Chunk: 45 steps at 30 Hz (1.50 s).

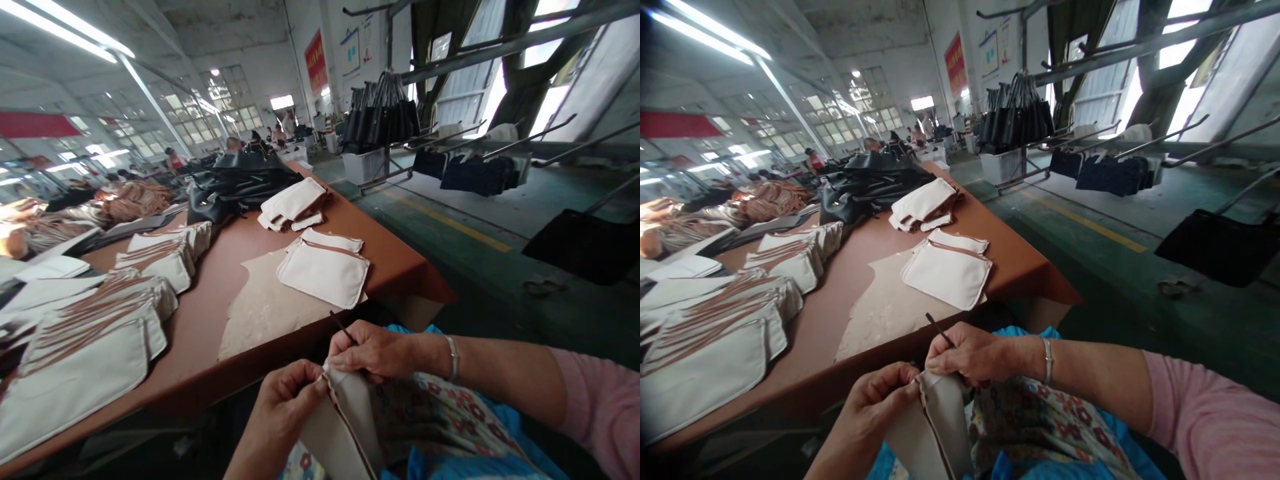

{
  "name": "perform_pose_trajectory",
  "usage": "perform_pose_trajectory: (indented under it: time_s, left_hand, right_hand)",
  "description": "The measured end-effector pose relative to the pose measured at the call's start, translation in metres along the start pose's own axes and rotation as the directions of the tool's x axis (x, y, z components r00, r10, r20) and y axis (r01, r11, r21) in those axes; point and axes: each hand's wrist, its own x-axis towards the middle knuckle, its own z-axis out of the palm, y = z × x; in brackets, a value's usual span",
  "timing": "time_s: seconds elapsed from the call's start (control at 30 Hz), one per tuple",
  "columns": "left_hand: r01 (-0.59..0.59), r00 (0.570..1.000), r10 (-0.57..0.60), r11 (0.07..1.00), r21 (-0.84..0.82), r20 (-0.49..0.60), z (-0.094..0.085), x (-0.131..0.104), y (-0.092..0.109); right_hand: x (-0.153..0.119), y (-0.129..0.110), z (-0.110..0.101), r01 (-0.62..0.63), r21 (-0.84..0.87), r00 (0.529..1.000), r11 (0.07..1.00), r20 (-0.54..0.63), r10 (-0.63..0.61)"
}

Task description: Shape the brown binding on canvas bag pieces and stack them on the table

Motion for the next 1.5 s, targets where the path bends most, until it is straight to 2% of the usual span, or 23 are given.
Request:
perform_pose_trajectory:
  time_s: [0.1, 0.23, 0.4, 0.5, 0.57, 0.7, 0.8, 0.87, 0.97, 1.07, 1.1, 1.13, 1.17, 1.2, 1.27, 1.3, 1.37, 1.4, 1.5]
  left_hand:
    - [-0.036, 0.998, 0.041, 0.993, 0.109, -0.042, 0.001, 0.000, 0.000]
    - [-0.074, 0.986, 0.115, 0.950, 0.303, -0.122, 0.008, -0.003, 0.009]
    - [-0.066, 0.967, 0.148, 0.932, 0.357, -0.209, 0.013, -0.003, 0.012]
    - [-0.011, 0.980, 0.067, 0.959, 0.283, -0.188, 0.010, 0.002, 0.003]
    - [0.033, 0.988, -0.007, 0.986, 0.166, -0.155, 0.008, 0.005, -0.002]
    - [0.026, 0.984, -0.042, 0.995, -0.093, -0.173, 0.010, 0.005, -0.001]
    - [0.055, 0.970, -0.092, 0.984, -0.167, -0.223, 0.015, 0.002, 0.005]
    - [0.114, 0.982, -0.137, 0.979, -0.171, -0.129, 0.018, 0.000, 0.007]
    - [0.143, 0.990, -0.141, 0.983, -0.112, 0.025, 0.019, 0.001, 0.007]
    - [0.116, 0.993, -0.114, 0.992, -0.040, 0.036, 0.016, 0.001, 0.005]
    - [0.104, 0.994, -0.104, 0.995, -0.009, 0.043, 0.014, 0.000, 0.004]
    - [0.091, 0.994, -0.092, 0.995, 0.030, 0.056, 0.013, -0.001, 0.005]
    - [0.076, 0.994, -0.081, 0.994, 0.074, 0.067, 0.012, -0.002, 0.005]
    - [0.061, 0.995, -0.071, 0.991, 0.122, 0.076, 0.012, -0.003, 0.007]
    - [0.017, 0.996, -0.036, 0.975, 0.223, 0.082, 0.013, -0.006, 0.010]
    - [-0.012, 0.997, -0.010, 0.962, 0.274, 0.076, 0.013, -0.007, 0.012]
    - [-0.062, 0.997, 0.045, 0.927, 0.369, 0.055, 0.015, -0.009, 0.016]
    - [-0.083, 0.996, 0.071, 0.910, 0.406, 0.045, 0.016, -0.009, 0.018]
    - [-0.128, 0.991, 0.131, 0.877, 0.464, 0.025, 0.019, -0.012, 0.019]
  right_hand:
    - [0.004, 0.000, 0.004, 0.029, -0.036, 0.999, 0.999, -0.036, -0.030]
    - [0.011, 0.004, 0.009, 0.075, -0.127, 0.992, 0.989, -0.095, -0.087]
    - [0.015, 0.006, 0.013, 0.050, -0.214, 0.976, 0.976, -0.198, -0.094]
    - [0.013, 0.006, 0.015, 0.066, -0.218, 0.962, 0.974, -0.246, -0.120]
    - [0.010, 0.008, 0.017, 0.093, -0.184, 0.955, 0.979, -0.262, -0.140]
    - [0.003, 0.014, 0.018, 0.239, -0.174, 0.931, 0.955, -0.239, -0.277]
    - [-0.002, 0.017, 0.017, 0.389, -0.333, 0.871, 0.859, -0.170, -0.461]
    - [-0.004, 0.020, 0.014, 0.484, -0.455, 0.807, 0.747, -0.098, -0.582]
    - [-0.005, 0.025, 0.011, 0.561, -0.605, 0.713, 0.565, 0.007, -0.701]
    - [-0.008, 0.028, 0.008, 0.605, -0.675, 0.647, 0.422, 0.109, -0.754]
    - [-0.009, 0.028, 0.007, 0.614, -0.669, 0.647, 0.419, 0.123, -0.752]
    - [-0.011, 0.027, 0.006, 0.611, -0.644, 0.670, 0.461, 0.110, -0.734]
    - [-0.013, 0.025, 0.004, 0.586, -0.594, 0.719, 0.551, 0.068, -0.692]
    - [-0.015, 0.022, 0.002, 0.531, -0.516, 0.789, 0.672, 0.012, -0.614]
    - [-0.017, 0.017, -0.003, 0.333, -0.303, 0.928, 0.893, -0.062, -0.367]
    - [-0.017, 0.014, -0.005, 0.222, -0.214, 0.970, 0.951, -0.052, -0.238]
    - [-0.014, 0.009, -0.009, 0.089, -0.147, 0.996, 0.985, 0.010, -0.088]
    - [-0.013, 0.008, -0.011, 0.074, -0.156, 0.997, 0.985, 0.038, -0.069]
    - [-0.009, 0.006, -0.012, 0.130, -0.231, 0.989, 0.964, 0.093, -0.111]
